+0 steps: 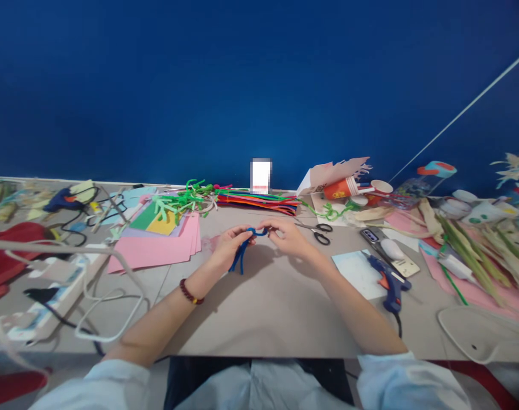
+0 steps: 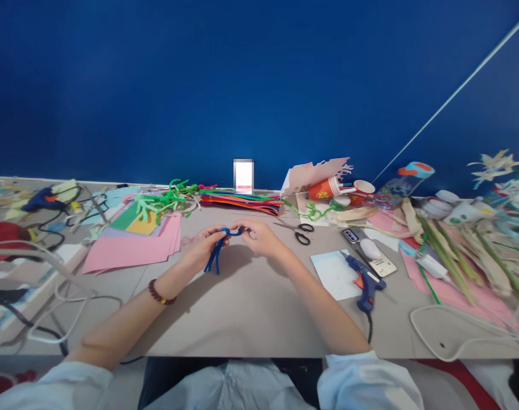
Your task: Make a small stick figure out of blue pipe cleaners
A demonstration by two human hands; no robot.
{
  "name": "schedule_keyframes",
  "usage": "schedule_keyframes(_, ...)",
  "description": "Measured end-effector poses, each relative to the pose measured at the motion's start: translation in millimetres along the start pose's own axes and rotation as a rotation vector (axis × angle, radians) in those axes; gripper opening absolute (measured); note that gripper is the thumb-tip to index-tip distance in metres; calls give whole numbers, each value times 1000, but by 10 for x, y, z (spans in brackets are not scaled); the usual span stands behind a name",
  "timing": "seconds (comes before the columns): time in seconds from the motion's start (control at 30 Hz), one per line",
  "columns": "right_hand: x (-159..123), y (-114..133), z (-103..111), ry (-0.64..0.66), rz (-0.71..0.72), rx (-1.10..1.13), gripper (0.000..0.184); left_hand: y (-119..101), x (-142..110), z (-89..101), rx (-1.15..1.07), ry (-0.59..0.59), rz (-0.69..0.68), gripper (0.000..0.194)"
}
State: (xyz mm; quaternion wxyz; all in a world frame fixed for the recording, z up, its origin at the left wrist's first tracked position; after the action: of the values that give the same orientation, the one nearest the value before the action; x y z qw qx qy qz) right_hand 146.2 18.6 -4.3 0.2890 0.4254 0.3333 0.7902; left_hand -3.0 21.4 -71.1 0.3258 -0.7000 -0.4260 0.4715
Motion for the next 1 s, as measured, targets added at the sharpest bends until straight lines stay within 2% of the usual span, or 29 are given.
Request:
schedule_keyframes(0.1,8,33,56,76,94,-130,22,7,9,-1,-31,13,27,28)
schedule_keyframes(0.37,25,-9,112,187,97,-141,16,12,-12,-31,-82,61,69,18)
schedule_keyframes(0.43,24,-9,124,150,55,-144,16,11,-4,-29,-79,63,72,18)
schedule_keyframes(0.53,7,-82,137,8,-74,-67,12,-10,9,-5,-52,30,30,24)
schedule_keyframes(0.6,-21,-194,102,-109,-198,114,12,-56,-5,4,12,1,-63,28)
schedule_keyframes(0.73,-121,-442,-119,-313,-530,670,19,-187,-145,-4,259,-109,-363,25)
schedule_keyframes(0.8,-195,-502,-262,-382,-720,887,18,-253,-266,-31,459,-201,-551,18)
schedule_keyframes(0.87,-254,-506,-382,-415,-850,1020,16,-292,-383,-91,625,-238,-730,15)
schedule_keyframes(0.93,-279,-500,-452,-424,-880,1048,15,-301,-453,-138,700,-237,-835,14)
schedule_keyframes(1.0,-262,-511,-438,-430,-792,933,15,-295,-440,-133,664,-226,-806,14)
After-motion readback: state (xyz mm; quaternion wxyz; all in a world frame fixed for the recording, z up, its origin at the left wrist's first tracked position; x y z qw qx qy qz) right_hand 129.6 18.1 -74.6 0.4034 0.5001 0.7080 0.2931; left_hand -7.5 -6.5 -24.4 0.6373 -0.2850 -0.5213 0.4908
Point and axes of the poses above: each hand's wrist, its own x-axis towards the middle knuckle, its own z-axis out of the back of the hand, y = z × x, the point moved 6 cm from there along x, towards the middle knuckle, and after that the axes turned 12 degrees about z, right-handed, at the moved point
